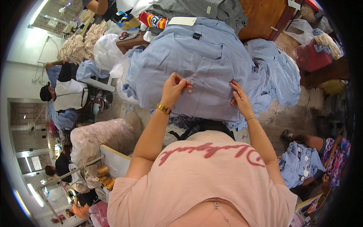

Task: The person picks up individual light blue shirts from a pile, buttons them, and checks the collars before placing them aside.

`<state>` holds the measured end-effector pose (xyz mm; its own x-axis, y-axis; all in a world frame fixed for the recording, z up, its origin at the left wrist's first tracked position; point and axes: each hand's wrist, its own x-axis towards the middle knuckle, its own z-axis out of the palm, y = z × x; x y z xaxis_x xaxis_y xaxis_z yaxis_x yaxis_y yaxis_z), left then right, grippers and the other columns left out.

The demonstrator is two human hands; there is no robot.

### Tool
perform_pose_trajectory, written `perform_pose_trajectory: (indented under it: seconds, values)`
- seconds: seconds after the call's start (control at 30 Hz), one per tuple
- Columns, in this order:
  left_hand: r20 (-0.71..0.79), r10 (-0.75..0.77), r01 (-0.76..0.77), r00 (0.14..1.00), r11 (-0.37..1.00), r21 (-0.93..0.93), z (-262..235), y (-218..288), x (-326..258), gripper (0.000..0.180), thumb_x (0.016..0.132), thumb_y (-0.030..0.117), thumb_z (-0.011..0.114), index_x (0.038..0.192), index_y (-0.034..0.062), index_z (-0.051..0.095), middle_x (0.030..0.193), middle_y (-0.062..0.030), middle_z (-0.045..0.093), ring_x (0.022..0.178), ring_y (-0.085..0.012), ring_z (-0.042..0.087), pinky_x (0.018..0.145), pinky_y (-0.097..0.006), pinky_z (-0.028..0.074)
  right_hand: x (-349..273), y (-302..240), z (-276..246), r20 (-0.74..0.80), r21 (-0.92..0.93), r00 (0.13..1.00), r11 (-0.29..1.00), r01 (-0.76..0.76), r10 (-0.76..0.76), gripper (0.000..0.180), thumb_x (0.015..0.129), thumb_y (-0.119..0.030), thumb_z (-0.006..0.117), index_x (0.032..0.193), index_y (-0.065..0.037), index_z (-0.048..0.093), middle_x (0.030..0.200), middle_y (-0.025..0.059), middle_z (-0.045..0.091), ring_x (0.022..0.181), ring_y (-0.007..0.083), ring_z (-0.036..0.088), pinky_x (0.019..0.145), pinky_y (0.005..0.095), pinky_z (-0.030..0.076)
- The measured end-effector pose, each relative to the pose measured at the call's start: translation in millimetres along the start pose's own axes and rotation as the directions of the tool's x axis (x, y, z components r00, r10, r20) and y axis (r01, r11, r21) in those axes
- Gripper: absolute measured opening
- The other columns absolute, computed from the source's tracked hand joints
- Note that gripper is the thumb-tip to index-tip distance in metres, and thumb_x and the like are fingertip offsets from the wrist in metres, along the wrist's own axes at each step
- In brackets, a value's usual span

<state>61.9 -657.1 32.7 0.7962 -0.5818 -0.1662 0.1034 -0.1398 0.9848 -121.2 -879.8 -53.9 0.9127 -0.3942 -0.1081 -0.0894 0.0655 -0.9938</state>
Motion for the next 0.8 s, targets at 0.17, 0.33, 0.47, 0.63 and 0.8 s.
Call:
perform_pose_trajectory:
  seconds: [0.17, 0.33, 0.47, 0.63, 0.8]
  values:
    - [0.286, 0.286, -0.402, 0.915, 0.571, 0.716, -2.1, 25.4, 2.3, 0.014, 0.08, 0.009, 0.059, 0.092, 0.002, 0.056, 0.077, -0.0081, 0.058, 0.069, -0.0188, 0.06, 0.066, -0.029, 0.047, -2.1, -1.0, 4.9, -0.067, -0.066, 0.998, 0.998, 0.013, -0.017, 0.033, 0.092, -0.009, 0.039, 0.123, -0.006, 0.048, 0.137, -0.0008, 0.036, 0.055, 0.0038, 0.047, 0.053, 0.018, 0.044]
    - [0.455, 0.385, -0.567, 0.803, 0.256, 0.783, -9.3, 22.2, 9.0, 0.013, 0.075, 0.01, 0.061, 0.086, 0.0042, 0.062, 0.081, -0.0098, 0.054, 0.077, -0.0276, 0.055, 0.072, -0.036, 0.045, -6.9, -4.9, 14.0, -0.17, -0.211, 0.982, 0.976, 0.046, -0.083, 0.032, 0.092, -0.012, 0.04, 0.122, -0.006, 0.048, 0.133, 0.005, 0.041, 0.058, 0.0122, 0.05, 0.054, 0.0215, 0.044]
    - [0.487, 0.405, -0.609, 0.773, 0.262, 0.748, -19.8, 24.1, 18.0, 0.008, 0.076, 0.01, 0.06, 0.079, 0.004, 0.063, 0.081, -0.0103, 0.054, 0.077, -0.0295, 0.054, 0.071, -0.037, 0.045, -11.6, -40.2, 43.9, -0.254, -0.654, 0.957, 0.754, -0.064, -0.139, 0.028, 0.09, -0.022, 0.046, 0.112, -0.004, 0.051, 0.117, 0.015, 0.051, 0.071, 0.0283, 0.056, 0.059, 0.0337, 0.047]
    - [0.507, 0.449, -0.667, 0.736, 0.351, 0.657, -23.3, 30.0, 24.5, 0.009, 0.077, 0.01, 0.06, 0.078, 0.0027, 0.063, 0.08, -0.0106, 0.054, 0.076, -0.0295, 0.055, 0.068, -0.037, 0.045, -5.4, -70.4, 94.4, -0.011, -0.814, 0.942, 0.55, 0.186, -0.336, 0.027, 0.086, -0.027, 0.052, 0.097, -0.002, 0.05, 0.095, 0.0177, 0.056, 0.081, 0.0343, 0.057, 0.064, 0.0422, 0.046]
    - [0.539, 0.431, -0.688, 0.724, 0.39, 0.611, -21.5, 32.5, 28.4, 0.01, 0.077, 0.012, 0.058, 0.076, 0.0025, 0.062, 0.079, -0.0115, 0.054, 0.075, -0.03, 0.055, 0.068, -0.038, 0.045, 10.7, -81.4, 125.4, 0.094, -0.852, 0.967, 0.483, 0.202, -0.238, 0.023, 0.085, -0.024, 0.052, 0.089, -0.002, 0.05, 0.089, 0.017, 0.058, 0.077, 0.0346, 0.058, 0.065, 0.0422, 0.047]
